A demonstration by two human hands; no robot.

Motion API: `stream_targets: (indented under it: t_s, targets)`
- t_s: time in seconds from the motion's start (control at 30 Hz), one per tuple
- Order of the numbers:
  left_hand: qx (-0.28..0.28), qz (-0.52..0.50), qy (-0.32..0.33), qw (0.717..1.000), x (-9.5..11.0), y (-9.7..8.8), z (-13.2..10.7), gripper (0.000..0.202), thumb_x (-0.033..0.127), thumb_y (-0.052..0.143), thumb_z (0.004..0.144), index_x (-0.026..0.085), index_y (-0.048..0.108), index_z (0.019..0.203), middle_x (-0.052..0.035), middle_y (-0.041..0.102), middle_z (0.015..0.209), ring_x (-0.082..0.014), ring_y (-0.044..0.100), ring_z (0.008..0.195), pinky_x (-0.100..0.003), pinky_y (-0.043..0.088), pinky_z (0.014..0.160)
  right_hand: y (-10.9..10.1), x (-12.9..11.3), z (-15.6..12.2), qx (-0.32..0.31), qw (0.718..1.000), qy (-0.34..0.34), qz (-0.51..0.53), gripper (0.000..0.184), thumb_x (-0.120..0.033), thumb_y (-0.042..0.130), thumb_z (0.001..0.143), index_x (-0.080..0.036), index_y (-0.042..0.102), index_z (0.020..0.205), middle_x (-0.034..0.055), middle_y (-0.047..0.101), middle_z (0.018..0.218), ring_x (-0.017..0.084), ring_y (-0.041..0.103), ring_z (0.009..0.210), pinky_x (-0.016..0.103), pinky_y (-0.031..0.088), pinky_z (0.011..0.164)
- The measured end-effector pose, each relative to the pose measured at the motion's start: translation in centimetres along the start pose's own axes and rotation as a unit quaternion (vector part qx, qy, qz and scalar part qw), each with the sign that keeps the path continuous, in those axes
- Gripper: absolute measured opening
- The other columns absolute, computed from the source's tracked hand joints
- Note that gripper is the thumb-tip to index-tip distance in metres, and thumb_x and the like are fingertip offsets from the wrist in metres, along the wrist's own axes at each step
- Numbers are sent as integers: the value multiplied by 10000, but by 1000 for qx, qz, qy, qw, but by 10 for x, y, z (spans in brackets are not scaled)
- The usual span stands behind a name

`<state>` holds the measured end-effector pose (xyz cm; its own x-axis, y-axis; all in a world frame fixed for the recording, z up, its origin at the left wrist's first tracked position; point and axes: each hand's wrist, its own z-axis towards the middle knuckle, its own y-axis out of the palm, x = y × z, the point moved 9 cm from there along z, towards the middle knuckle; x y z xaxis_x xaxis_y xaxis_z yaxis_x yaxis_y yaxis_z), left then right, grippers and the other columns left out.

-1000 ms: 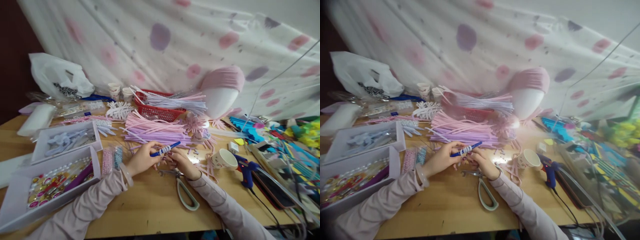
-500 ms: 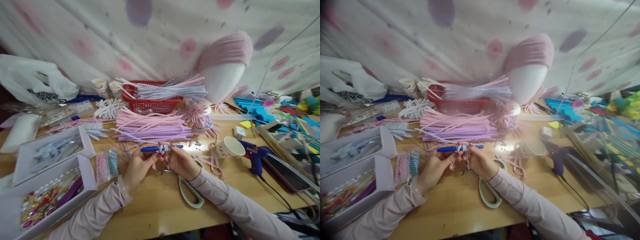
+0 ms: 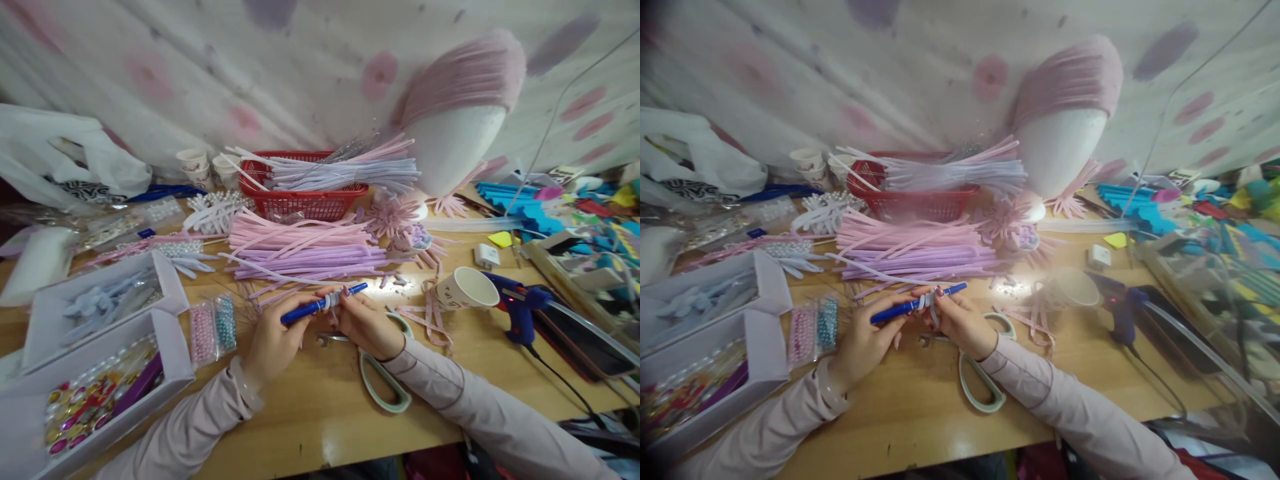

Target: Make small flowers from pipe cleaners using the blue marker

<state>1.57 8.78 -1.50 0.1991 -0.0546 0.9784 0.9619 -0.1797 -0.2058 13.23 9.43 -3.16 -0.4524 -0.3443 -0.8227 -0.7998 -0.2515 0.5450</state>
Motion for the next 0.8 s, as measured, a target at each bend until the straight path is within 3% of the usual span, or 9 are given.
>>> stream_targets:
  t_s: [0.2,0.33,0.4,0.6,0.7,0.8]
  targets:
    - [-14,57,84,995,14,-2,-2,222,256,579,834,205,689,1019,-61,707,914,-124,596,551,-235,491,505,-5,11,-3,17,993,60,102,253,-381,740,716,-150,664,783,-8,571,643,76,469,557,196,393,554]
    - [2,135,206,969,35,-2,-8,244,216,546,864,240,681,1066,-67,711,1003,-206,648,921,-305,503,810,1,23,-10,8,972,135,191,194,-342,676,803,-151,645,791,-31,564,637,51,470,528,189,432,578]
    - [2,158,225,961,37,0,-10,267,209,533,873,248,664,1103,-64,711,1013,-211,638,971,-320,481,869,3,23,-11,1,969,140,204,191,-339,652,828,-152,645,793,-39,555,623,45,471,523,187,441,588]
    - [-11,109,128,986,15,3,-3,200,251,536,872,196,652,1026,-81,701,983,-209,650,911,-353,501,858,4,5,-5,-25,992,51,110,284,-378,764,703,-142,693,844,1,611,663,75,525,599,177,428,571]
    - [-11,-10,82,996,10,4,-1,250,248,625,807,179,604,1046,-78,675,1044,-209,630,1004,-363,482,925,5,-6,-4,-19,998,-18,53,282,-390,759,710,-158,707,862,8,621,669,82,491,585,188,386,531]
    - [-29,-135,37,990,10,3,0,405,278,727,717,181,551,1069,-62,665,1033,-193,646,961,-321,508,881,6,-11,-6,-20,998,-55,3,272,-403,735,736,-169,710,872,16,634,694,90,468,576,214,364,526]
